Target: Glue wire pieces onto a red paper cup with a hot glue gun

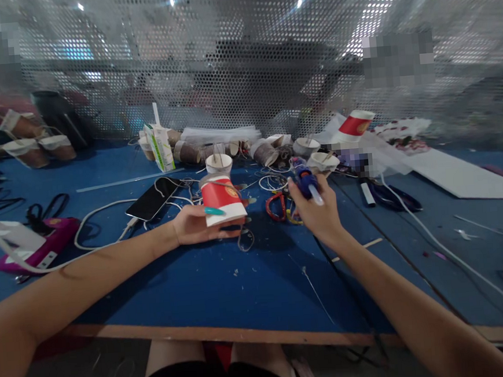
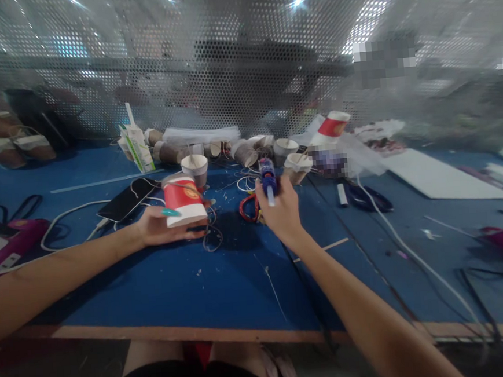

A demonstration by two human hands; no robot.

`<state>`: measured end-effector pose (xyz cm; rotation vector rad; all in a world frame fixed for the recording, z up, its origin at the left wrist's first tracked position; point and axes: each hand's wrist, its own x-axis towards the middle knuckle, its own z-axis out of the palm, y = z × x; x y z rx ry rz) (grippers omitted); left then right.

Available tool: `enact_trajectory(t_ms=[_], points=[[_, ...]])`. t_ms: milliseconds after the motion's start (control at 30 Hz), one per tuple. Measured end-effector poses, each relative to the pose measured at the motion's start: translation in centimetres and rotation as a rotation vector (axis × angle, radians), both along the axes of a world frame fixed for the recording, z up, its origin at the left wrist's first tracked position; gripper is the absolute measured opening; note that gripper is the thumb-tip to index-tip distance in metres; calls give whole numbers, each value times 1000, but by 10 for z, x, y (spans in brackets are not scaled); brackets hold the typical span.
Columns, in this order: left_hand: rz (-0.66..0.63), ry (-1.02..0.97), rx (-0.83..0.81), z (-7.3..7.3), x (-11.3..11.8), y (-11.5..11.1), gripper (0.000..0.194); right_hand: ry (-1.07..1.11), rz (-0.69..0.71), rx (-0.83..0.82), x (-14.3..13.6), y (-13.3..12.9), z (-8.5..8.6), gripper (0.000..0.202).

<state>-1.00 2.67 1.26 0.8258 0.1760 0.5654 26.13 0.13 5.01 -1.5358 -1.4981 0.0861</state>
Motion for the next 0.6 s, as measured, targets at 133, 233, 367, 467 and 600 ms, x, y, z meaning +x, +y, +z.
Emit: enact_trajectory(t_ms=[133, 233, 367, 467, 600], points=[[63, 94, 58, -5, 5, -1, 54, 359, 284, -153, -16, -12, 4, 39], [143, 111, 80, -4, 8, -3, 52, 550, 471, -182, -25, -21, 7, 37], [239, 148, 61, 0, 11, -6, 72, 652, 573, -265, -29, -31, 9, 39], [250, 139, 74, 2, 12, -7, 81, 677, 659, -294, -29, -36, 6, 43], [251, 126, 115, 4, 13, -8, 83, 629, 701, -345, -26, -39, -2, 43]])
